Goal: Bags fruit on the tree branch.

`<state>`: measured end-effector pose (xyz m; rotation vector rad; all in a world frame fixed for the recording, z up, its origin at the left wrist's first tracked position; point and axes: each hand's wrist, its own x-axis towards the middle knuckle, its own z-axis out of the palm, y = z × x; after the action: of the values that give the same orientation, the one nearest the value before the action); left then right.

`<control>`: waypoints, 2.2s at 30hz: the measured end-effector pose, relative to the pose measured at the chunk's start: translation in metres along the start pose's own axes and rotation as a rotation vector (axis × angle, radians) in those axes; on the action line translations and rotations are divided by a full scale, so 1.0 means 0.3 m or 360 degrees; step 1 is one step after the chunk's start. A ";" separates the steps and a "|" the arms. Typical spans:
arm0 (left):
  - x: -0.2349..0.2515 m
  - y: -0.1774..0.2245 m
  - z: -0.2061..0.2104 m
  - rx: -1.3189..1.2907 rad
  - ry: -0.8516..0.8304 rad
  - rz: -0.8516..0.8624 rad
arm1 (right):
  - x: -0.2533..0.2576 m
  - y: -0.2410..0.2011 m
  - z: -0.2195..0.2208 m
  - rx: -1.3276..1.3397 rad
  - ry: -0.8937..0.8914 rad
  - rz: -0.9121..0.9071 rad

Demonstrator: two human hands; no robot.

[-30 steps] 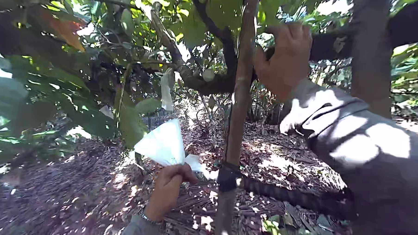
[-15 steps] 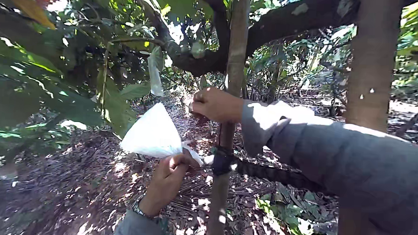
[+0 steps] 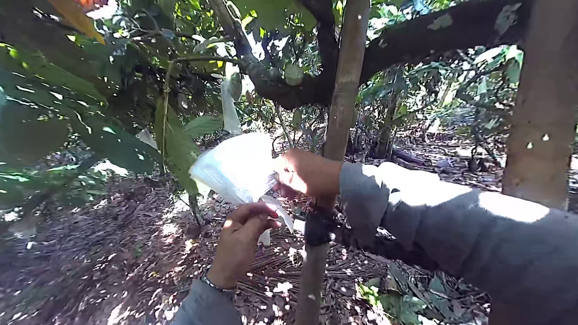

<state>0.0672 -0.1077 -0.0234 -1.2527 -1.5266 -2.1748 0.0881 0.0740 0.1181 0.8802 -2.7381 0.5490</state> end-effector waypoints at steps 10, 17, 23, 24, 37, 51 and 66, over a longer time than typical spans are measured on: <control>0.006 -0.024 0.036 -0.0440 0.0261 0.0085 | 0.009 0.013 0.005 0.0497 0.0124 0.0192; 0.008 -0.051 0.063 -0.0372 0.0250 0.0065 | 0.005 -0.021 0.019 0.0201 0.0637 0.0057; 0.027 -0.051 0.049 -0.0526 0.0364 0.0198 | -0.012 0.015 -0.023 -0.0278 0.0257 -0.0147; 0.032 -0.046 0.040 -0.0558 0.0398 0.0237 | -0.011 0.018 -0.024 -0.0264 0.0223 -0.0086; 0.005 -0.090 0.044 -0.0328 0.0292 0.0246 | 0.005 -0.010 0.071 0.0328 0.0509 -0.0117; 0.053 -0.055 0.032 -0.1278 0.0639 0.0107 | 0.014 0.079 0.011 -0.0101 0.0386 -0.0546; 0.020 -0.086 0.043 -0.0980 0.0708 0.0280 | 0.002 0.010 -0.021 0.0454 0.0998 -0.0064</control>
<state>0.0551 -0.0836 -0.0351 -0.8875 -0.5734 -2.6539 0.0863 0.0785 0.1233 0.6667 -2.1007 1.0248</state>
